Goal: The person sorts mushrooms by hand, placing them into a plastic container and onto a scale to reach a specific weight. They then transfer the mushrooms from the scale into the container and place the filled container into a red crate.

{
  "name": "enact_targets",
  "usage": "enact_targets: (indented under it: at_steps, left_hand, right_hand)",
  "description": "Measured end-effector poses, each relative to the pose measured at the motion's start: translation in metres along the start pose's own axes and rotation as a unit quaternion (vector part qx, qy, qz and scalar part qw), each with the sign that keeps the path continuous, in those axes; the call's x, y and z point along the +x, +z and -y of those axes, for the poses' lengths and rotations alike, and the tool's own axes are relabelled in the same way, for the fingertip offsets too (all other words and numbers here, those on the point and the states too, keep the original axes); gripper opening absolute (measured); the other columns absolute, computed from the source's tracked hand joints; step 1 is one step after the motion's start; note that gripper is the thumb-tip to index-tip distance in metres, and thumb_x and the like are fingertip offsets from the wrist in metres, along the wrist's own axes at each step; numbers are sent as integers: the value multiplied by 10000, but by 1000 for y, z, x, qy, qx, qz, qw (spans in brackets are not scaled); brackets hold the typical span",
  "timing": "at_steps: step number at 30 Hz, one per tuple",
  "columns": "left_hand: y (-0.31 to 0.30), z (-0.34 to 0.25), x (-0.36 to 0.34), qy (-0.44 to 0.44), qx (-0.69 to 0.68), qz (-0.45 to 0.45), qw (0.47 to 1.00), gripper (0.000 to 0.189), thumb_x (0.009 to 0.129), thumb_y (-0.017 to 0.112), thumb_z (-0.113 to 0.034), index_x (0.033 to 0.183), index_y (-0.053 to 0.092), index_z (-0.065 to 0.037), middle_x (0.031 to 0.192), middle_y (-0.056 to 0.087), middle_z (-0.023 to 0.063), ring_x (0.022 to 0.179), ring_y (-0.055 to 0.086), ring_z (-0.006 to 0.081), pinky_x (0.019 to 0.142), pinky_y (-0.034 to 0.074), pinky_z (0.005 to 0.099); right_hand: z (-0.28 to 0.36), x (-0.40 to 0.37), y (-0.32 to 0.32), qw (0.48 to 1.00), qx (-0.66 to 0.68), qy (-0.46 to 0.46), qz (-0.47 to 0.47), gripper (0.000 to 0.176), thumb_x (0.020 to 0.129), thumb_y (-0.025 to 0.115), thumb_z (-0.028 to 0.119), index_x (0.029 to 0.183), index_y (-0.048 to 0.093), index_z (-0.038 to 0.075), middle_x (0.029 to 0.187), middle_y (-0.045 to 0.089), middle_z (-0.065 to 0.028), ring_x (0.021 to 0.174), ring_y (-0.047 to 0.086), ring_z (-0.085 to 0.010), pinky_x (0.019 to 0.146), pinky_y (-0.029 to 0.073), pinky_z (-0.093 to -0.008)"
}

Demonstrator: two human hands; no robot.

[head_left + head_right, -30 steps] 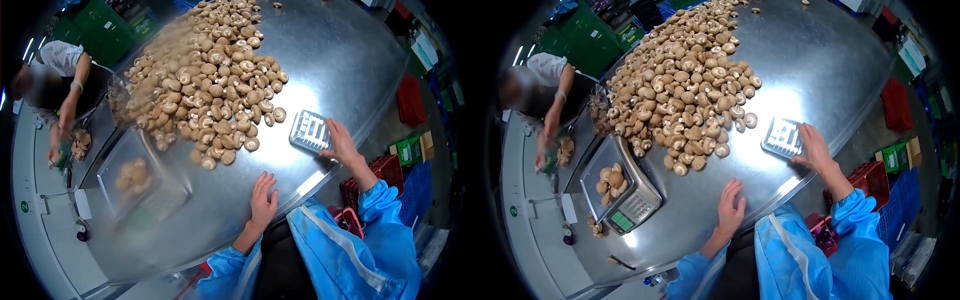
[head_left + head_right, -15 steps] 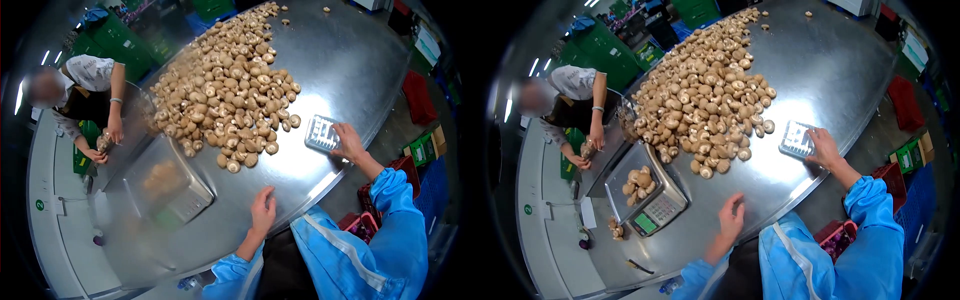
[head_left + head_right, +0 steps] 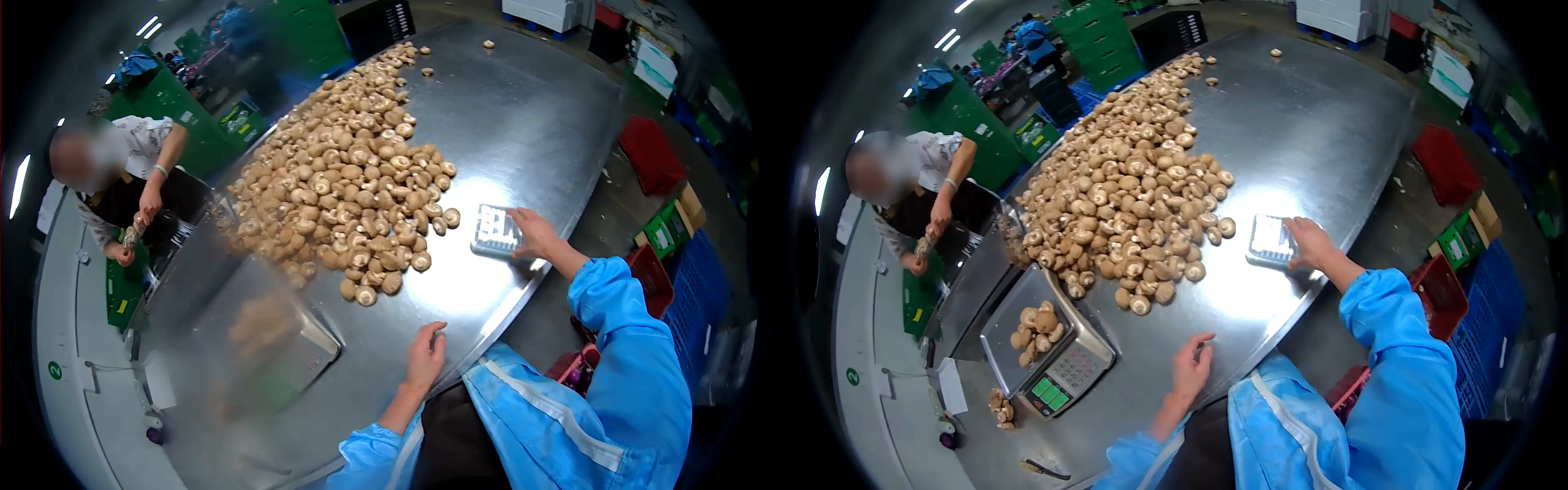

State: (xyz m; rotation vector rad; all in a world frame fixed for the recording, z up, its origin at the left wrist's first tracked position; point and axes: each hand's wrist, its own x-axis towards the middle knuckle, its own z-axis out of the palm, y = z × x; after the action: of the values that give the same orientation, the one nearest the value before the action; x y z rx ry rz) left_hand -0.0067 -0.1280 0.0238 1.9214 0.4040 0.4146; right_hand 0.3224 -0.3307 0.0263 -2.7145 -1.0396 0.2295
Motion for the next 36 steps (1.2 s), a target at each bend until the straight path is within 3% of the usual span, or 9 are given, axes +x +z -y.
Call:
enact_targets:
  at_steps: [7,11,16,18,21,27,32,36]
  left_hand:
    - [0,3,0,-61,-5,40,997,223,916,613,-78,1124,692,-64,968,721,88,796,647,140,646,493,261]
    - [2,6,2,-38,-49,34,998,215,918,609,-78,1114,693,-53,977,724,71,847,655,126,642,491,247]
    - [-9,2,-1,-74,-75,39,994,201,921,570,-12,1105,653,-7,1063,692,107,949,665,185,836,519,295]
    - [-11,8,-3,-68,-81,25,994,200,919,571,0,1102,652,-1,1058,697,108,952,669,180,838,522,291]
    - [-14,16,-7,-81,-86,10,993,191,920,571,12,1092,654,6,1036,705,102,930,672,166,827,526,283]
    - [-15,13,-4,-130,-90,28,987,156,937,569,13,1063,660,20,1004,708,83,951,665,149,880,516,275]
    - [-4,12,4,-131,-85,46,987,153,937,575,5,1063,663,14,993,713,80,912,664,137,839,517,266]
    - [5,13,9,-112,-90,45,989,163,931,583,-4,1068,670,-5,981,717,73,849,657,116,773,519,251]
  right_hand:
    - [11,-10,1,997,-15,-5,-76,985,538,923,230,1394,450,113,1293,545,-180,1246,495,-382,1046,428,-443]
    - [12,-15,2,994,-19,-20,-105,929,562,906,242,1369,470,99,1278,551,-190,1228,513,-382,1032,441,-441]
    - [16,-25,5,996,-6,-26,-90,805,623,860,204,1331,494,94,1261,561,-188,1202,534,-376,1007,461,-434]
    - [18,-29,7,997,9,-17,-77,759,650,828,167,1330,499,99,1285,545,-195,1217,519,-374,1032,441,-431]
    - [14,-25,3,992,-30,-52,-114,858,622,855,194,1376,464,83,1374,492,-214,1293,460,-387,1094,389,-429]
    - [-4,3,-3,1000,17,11,-21,1102,522,918,238,1454,368,35,1488,391,-242,1394,357,-402,1160,319,-433]
    - [2,-4,12,995,4,8,-96,1071,490,924,214,1412,420,7,1410,464,-209,1321,434,-390,1119,383,-416]
    - [8,-3,-1,997,13,4,-79,1029,485,924,209,1373,447,4,1349,500,-197,1283,456,-381,1106,390,-418]
